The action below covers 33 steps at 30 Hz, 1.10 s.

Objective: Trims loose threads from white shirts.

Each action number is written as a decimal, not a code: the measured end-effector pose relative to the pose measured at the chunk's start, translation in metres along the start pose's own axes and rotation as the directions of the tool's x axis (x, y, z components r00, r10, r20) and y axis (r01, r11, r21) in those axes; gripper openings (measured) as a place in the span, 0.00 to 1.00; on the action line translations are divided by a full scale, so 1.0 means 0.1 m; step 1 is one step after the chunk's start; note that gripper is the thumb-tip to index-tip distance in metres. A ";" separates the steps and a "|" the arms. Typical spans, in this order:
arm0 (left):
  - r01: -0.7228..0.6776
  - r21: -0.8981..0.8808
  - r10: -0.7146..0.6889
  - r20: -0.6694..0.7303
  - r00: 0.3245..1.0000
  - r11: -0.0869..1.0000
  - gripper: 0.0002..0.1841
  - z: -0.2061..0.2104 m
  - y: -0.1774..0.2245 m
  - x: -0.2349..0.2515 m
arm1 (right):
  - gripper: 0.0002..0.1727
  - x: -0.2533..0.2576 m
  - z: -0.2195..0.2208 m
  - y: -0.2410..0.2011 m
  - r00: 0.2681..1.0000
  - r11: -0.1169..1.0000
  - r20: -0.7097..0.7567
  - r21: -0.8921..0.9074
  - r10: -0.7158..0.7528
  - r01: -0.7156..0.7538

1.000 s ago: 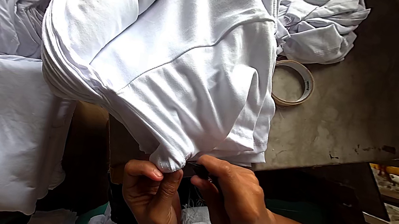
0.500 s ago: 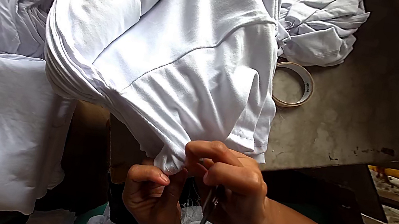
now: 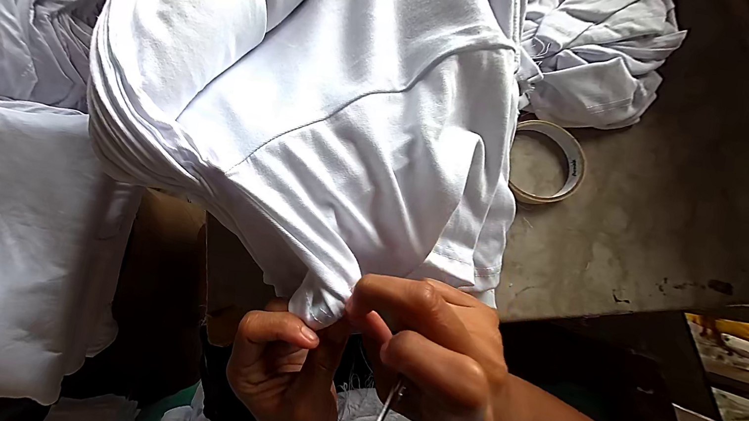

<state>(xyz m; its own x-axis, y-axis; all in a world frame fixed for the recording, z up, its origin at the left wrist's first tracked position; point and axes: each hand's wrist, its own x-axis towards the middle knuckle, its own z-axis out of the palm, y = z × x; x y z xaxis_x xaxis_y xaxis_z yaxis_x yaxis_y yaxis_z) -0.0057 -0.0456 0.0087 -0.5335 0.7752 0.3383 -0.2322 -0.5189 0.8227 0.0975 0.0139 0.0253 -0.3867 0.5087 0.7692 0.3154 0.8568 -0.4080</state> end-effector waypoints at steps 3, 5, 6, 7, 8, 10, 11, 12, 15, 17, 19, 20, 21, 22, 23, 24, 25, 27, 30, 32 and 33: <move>0.009 -0.017 -0.009 0.002 1.000 1.000 0.11 0.01 0.00 -0.01 | 0.05 -0.03 0.02 0.02 1.000 1.000 0.031 0.024 -0.002 0.001; 0.001 0.009 -0.001 -0.005 1.000 1.000 0.11 0.00 0.00 0.00 | 0.05 -0.05 -0.01 0.01 0.999 0.997 0.027 0.075 0.021 -0.023; -0.008 0.027 0.008 -0.008 1.000 1.000 0.10 0.00 -0.01 0.00 | 0.05 -0.07 -0.04 0.02 0.999 0.995 0.015 0.090 0.042 -0.043; -0.019 0.032 0.019 -0.014 1.000 0.999 0.10 -0.01 -0.02 0.00 | 0.05 -0.09 -0.06 0.03 0.998 0.994 0.003 0.091 0.063 -0.063; -0.020 0.036 0.020 -0.017 1.000 0.999 0.10 -0.02 -0.03 0.00 | 0.04 -0.09 -0.08 0.04 0.997 0.994 -0.008 0.078 0.078 -0.077; -0.006 0.028 0.006 -0.021 1.000 1.000 0.10 -0.01 -0.02 0.00 | 0.03 -0.10 -0.09 0.07 0.997 0.994 -0.024 0.076 0.079 -0.076; -0.001 0.025 0.001 -0.018 1.000 1.000 0.10 0.00 -0.02 0.00 | 0.03 -0.09 -0.08 0.06 0.997 0.994 -0.030 0.087 0.070 -0.067; 0.005 0.021 -0.005 -0.012 1.000 1.000 0.10 0.00 -0.01 0.00 | 0.03 -0.08 -0.06 0.05 0.998 0.994 -0.029 0.091 0.058 -0.055; 0.016 0.009 -0.016 -0.006 1.000 1.000 0.10 0.00 0.00 -0.01 | 0.04 -0.04 0.00 0.03 0.999 0.999 -0.043 0.049 0.005 -0.003; 0.006 -0.001 -0.006 0.001 1.000 1.000 0.10 -0.02 -0.02 -0.01 | 0.04 -0.04 0.04 0.04 1.000 1.000 -0.020 0.007 -0.010 0.010; -0.003 0.005 0.003 0.005 1.000 1.000 0.11 -0.03 -0.03 -0.01 | 0.04 -0.03 0.06 0.06 1.000 1.000 0.017 -0.006 -0.009 0.009; -0.006 0.008 0.006 0.005 1.000 1.000 0.11 -0.03 -0.04 -0.01 | 0.05 -0.02 0.05 0.07 0.999 1.000 0.038 0.002 -0.007 0.007; -0.011 0.010 0.011 0.005 1.000 1.000 0.11 -0.03 -0.04 -0.01 | 0.05 -0.02 0.03 0.10 0.999 1.000 0.050 0.009 0.004 -0.004; -0.015 0.019 0.014 0.005 1.000 1.000 0.11 -0.03 -0.04 -0.01 | 0.05 -0.03 0.01 0.14 0.999 0.999 0.044 0.013 0.029 -0.030; -0.017 0.037 0.017 0.008 1.000 0.999 0.11 -0.04 -0.04 0.00 | 0.04 -0.05 -0.02 0.20 0.998 0.998 0.024 0.009 0.059 -0.059; -0.019 0.060 0.018 0.014 1.000 0.998 0.11 -0.06 -0.03 0.00 | 0.03 -0.06 -0.07 0.28 0.997 0.997 0.006 -0.007 0.082 -0.082; -0.020 0.090 0.018 0.014 1.000 0.996 0.11 -0.07 -0.03 0.01 | 0.03 -0.07 -0.14 0.36 0.995 0.995 -0.002 -0.024 0.100 -0.100; -0.056 0.243 0.055 0.013 0.998 0.968 0.15 -0.13 -0.03 0.03 | 0.04 -0.07 -0.26 0.44 0.992 0.992 -0.022 -0.042 0.120 -0.121; -0.264 0.721 0.165 0.206 0.965 0.641 0.21 -0.28 0.03 0.23 | 0.03 -0.13 -0.43 0.42 0.985 0.986 -0.052 0.000 0.167 -0.168; -0.392 0.784 0.105 0.393 0.914 0.482 0.17 -0.19 0.14 0.41 | 0.07 -0.18 -0.50 0.31 0.969 0.971 -0.078 0.080 0.234 -0.227; -0.424 0.717 0.065 0.470 0.880 0.554 0.17 -0.12 0.21 0.54 | 0.11 -0.19 -0.53 0.23 0.964 0.964 -0.080 0.111 0.253 -0.244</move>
<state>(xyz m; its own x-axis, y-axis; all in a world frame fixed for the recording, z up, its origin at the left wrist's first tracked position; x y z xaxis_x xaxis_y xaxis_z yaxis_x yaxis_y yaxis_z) -0.0488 -0.0190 0.0391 -0.1023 0.8178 0.5664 0.6805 -0.3578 0.6395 0.1579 0.0197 0.0267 -0.2238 0.7004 0.6778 0.3018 0.7111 -0.6351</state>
